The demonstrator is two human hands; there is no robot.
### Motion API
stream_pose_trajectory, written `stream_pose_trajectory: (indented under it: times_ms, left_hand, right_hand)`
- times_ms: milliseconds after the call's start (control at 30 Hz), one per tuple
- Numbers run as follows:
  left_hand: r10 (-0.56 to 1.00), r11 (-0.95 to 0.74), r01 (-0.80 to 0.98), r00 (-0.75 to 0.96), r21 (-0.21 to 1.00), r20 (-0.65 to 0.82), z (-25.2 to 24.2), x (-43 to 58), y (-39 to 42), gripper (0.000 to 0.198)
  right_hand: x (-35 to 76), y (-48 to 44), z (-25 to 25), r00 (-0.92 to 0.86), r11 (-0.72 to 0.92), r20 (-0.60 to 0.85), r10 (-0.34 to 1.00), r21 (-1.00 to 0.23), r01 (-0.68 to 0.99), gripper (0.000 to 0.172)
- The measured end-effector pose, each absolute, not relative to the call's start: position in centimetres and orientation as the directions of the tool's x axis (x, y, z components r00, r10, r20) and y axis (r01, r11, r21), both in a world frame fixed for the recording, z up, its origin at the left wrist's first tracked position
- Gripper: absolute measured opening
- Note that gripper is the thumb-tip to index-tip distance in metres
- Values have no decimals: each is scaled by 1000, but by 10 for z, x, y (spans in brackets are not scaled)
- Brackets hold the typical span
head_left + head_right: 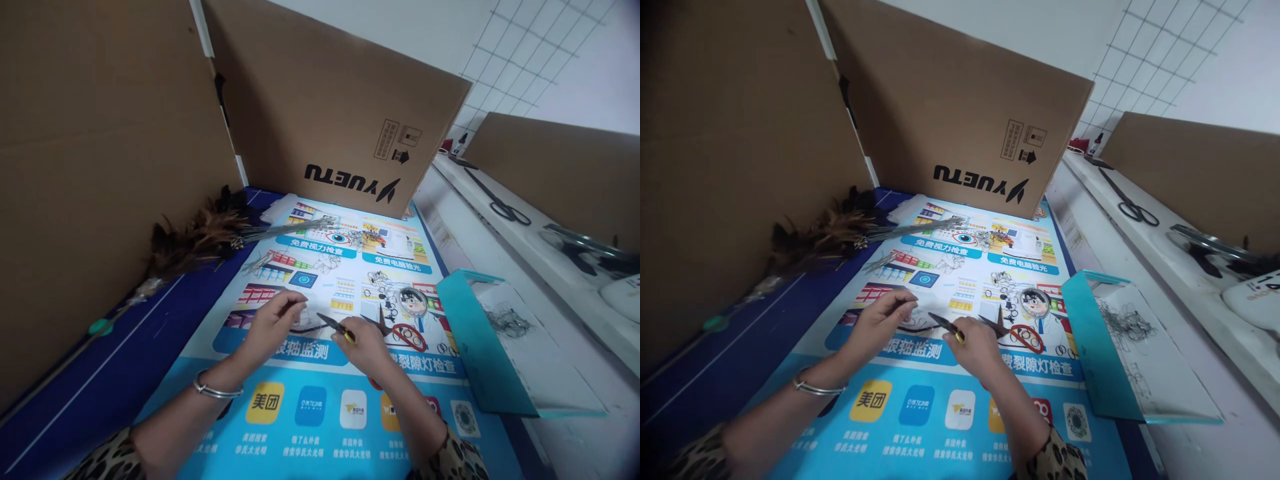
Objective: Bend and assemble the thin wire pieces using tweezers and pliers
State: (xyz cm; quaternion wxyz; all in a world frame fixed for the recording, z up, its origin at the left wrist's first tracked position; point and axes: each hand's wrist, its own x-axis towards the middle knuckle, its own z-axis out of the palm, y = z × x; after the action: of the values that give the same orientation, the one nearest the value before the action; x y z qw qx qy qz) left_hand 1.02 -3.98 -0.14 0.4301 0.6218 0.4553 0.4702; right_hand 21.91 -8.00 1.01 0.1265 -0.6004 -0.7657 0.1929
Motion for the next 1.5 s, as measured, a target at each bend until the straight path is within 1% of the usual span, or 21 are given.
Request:
stream_pose_trajectory:
  times_ms: [100, 167, 267, 333, 400, 467, 567, 633, 733, 833, 900, 1000, 1067, 1133, 1200, 1233, 1300, 1400, 1500]
  left_hand:
    - [992, -112, 14, 59, 994, 111, -2, 6, -31, 17]
    - [997, -64, -86, 37, 994, 67, -3, 3, -27, 18]
    - [996, 28, -189, 88, 982, -11, -4, 0, -22, 19]
    - [986, 85, -208, 157, 974, -53, -6, 0, -22, 19]
    - [972, 124, -195, 219, 973, -80, -7, 2, -23, 19]
    - [963, 142, -158, 252, 977, -99, -9, 6, -26, 19]
    - [956, 147, -107, 272, 983, -113, -9, 14, -34, 19]
    - [956, 141, -106, 273, 984, -107, -8, 19, -39, 19]
    - [957, 137, -116, 271, 984, -101, -6, 24, -45, 20]
    - [953, 145, -104, 283, 984, -110, -6, 25, -47, 22]
    - [953, 128, -85, 287, 988, -99, -7, 24, -45, 23]
    - [957, 53, 16, 284, 998, -56, -11, 17, -37, 22]
    - [961, -53, 154, 278, 987, 8, -12, 9, -29, 20]
    - [951, -199, 308, 289, 930, 108, -11, 0, -20, 18]
    - [923, -315, 456, 352, 832, 157, -8, -10, -13, 17]
    - [905, -352, 519, 399, 779, 143, -7, -15, -11, 17]
    - [892, -377, 627, 443, 681, 87, -3, -22, -10, 17]
    - [903, -351, 757, 429, 550, -14, 0, -27, -13, 19]
    - [908, -356, 830, 417, 429, -53, 1, -27, -17, 18]
  right_hand:
    - [220, -80, 9, -211, 170, -38, 977, -463, 870, 20]
    - [219, -82, 9, -195, 161, -35, 980, -431, 888, 21]
    - [218, -84, 10, -186, 168, -17, 982, -362, 917, 25]
    - [218, -85, 10, -182, 167, -8, 983, -363, 917, 26]
    - [218, -84, 10, -172, 153, -6, 985, -430, 890, 27]
    - [218, -83, 10, -167, 129, -18, 986, -554, 822, 27]
    - [215, -83, 10, -221, 86, -70, 973, -779, 621, 28]
    - [212, -85, 11, -271, 51, -95, 958, -873, 485, 30]
    - [207, -87, 11, -284, 3, -114, 952, -925, 379, 27]
    - [206, -87, 8, -247, -33, -120, 961, -944, 329, 21]
    - [208, -85, 5, -219, -42, -114, 969, -949, 311, 20]
    - [210, -83, 2, -192, -45, -107, 975, -952, 302, 20]
    - [211, -83, 2, -179, -39, -96, 979, -953, 299, 19]
    - [211, -83, 3, -168, -26, -79, 983, -954, 299, 18]
    - [212, -83, 4, -159, -19, -70, 985, -954, 299, 17]
    - [212, -83, 4, -154, -22, -71, 986, -954, 299, 16]
    - [212, -82, 4, -135, -34, -77, 988, -955, 296, 15]
    - [213, -81, 2, -96, -57, -87, 992, -959, 279, 16]
    - [214, -81, 3, -83, -94, -117, 990, -965, 246, 18]
